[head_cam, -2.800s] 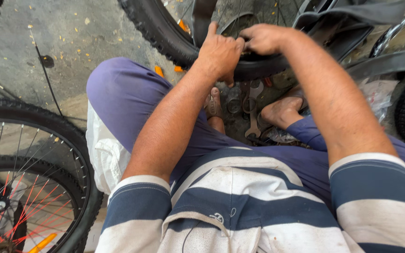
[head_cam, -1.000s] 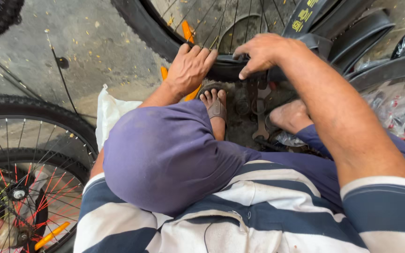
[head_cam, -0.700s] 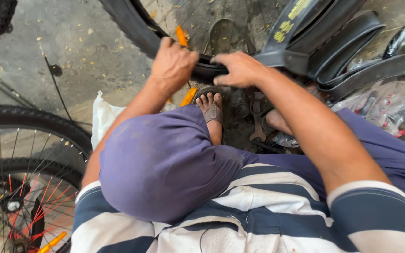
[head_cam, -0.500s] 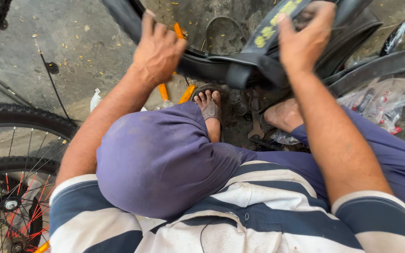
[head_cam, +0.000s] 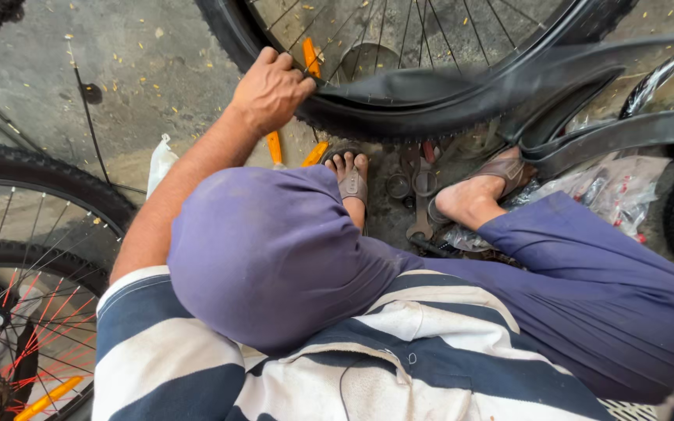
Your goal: The person sits on the floor with a bicycle wheel on their lap, pulls the inner tube out from the tire, works the tube around the rim, then uses a sanding block on the tube and tire levers to reseat the tire bead onto the rim.
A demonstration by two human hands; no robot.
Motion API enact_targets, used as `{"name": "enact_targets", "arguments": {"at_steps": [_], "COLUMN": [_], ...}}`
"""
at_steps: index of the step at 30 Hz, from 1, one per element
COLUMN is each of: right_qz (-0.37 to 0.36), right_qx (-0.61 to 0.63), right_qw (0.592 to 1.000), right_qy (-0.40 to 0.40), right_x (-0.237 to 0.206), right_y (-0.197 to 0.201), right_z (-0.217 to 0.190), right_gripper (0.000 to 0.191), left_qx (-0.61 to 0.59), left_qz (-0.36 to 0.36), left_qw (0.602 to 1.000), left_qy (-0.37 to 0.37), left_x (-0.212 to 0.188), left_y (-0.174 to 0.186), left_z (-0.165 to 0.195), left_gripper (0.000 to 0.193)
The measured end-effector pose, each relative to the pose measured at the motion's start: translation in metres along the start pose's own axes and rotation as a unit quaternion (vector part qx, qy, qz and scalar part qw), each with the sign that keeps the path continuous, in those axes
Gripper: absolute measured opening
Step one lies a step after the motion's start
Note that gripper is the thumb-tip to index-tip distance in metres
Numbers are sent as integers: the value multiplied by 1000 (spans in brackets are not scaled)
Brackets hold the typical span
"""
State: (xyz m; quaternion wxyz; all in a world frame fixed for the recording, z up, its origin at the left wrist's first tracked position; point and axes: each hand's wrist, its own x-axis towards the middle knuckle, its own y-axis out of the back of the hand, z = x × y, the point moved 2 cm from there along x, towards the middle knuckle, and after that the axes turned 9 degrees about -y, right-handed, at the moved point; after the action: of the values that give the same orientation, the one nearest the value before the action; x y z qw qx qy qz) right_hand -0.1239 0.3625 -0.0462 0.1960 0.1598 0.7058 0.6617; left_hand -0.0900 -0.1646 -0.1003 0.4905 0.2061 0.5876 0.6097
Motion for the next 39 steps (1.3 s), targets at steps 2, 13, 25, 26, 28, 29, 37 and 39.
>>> {"name": "enact_targets", "arguments": {"at_steps": [2,13,25,26,28,29,37,39], "right_qz": [16,7,-388,-429,-505,-538,-666,-593], "right_qx": [-6,-48,-111,-113,-115,-120,-170,-95], "right_qw": [997,764,794,795,779,766,696,744], "right_qy": [70,644,454,414,353,331,206,293], "right_x": [-13,-113,-120,-119,-119,-121,-183,-186], "right_y": [-4,-18,-64,-68,-75,-78,-83,-82], "right_z": [-15,-157,-121,-125,-139,-151,-194,-185], "right_gripper": [33,34,31,36,44,48,92,91], "left_qx": [3,-112,-110,-110,-110,-102,-88,-82], "left_qz": [4,211,177,165,135,117,-7,-81], "left_qw": [1000,971,977,979,984,987,994,991], "left_qy": [4,17,46,43,38,37,64,64], "left_x": [0,33,40,40,39,37,35,38], "left_y": [11,10,-24,-24,-22,-20,-31,-40], "left_z": [2,71,82,81,78,76,52,49], "left_gripper": [14,55,4,4,4,6,17,16]}}
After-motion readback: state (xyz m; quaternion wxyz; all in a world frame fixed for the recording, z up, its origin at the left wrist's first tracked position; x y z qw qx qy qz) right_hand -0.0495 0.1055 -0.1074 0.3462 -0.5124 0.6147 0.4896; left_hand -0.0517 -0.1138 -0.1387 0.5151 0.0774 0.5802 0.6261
